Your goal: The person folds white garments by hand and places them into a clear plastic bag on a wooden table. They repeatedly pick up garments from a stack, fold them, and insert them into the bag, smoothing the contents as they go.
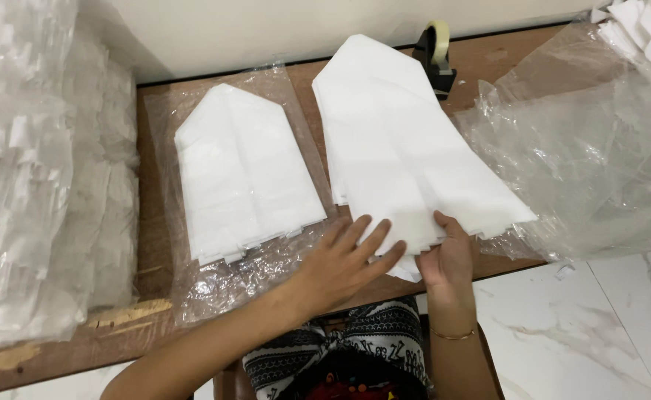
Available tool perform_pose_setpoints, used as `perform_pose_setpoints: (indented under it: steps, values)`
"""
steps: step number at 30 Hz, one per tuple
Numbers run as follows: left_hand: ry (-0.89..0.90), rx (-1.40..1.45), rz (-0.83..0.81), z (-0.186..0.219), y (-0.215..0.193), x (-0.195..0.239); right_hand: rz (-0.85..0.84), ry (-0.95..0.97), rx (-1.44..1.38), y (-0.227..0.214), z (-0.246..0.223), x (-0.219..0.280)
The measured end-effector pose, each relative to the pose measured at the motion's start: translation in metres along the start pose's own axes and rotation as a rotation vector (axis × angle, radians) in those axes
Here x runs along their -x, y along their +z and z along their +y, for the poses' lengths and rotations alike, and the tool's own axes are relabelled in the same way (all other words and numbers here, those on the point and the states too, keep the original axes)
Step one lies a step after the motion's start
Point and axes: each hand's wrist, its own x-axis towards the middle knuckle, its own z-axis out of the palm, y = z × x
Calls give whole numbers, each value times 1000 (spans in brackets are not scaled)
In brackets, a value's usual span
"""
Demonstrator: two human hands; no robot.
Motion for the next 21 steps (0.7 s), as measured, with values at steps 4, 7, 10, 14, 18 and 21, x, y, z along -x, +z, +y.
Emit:
perform_pose_setpoints:
  steps: [4, 7, 10, 14, 18, 21]
  values:
    - [-130, -61, -169, -3, -8, 68, -162, 67, -7, -65, 19, -66]
    - [-150, -139, -232, -5, -10, 115, -122, 46, -11, -79, 14, -67]
    - [-70, -254, -219, -9, -11, 148, -116, 19, -73, -109, 11, -88]
    - [24, -357, -313, -18, -4, 165, -89, -66, 3, -117, 4, -53]
    - [-2, -240, -843, -32, -2, 150, 231, -68, 246, -114, 6, -7]
    - [-145, -173, -636, -49, 4, 144, -258, -147, 478, -182, 14, -14]
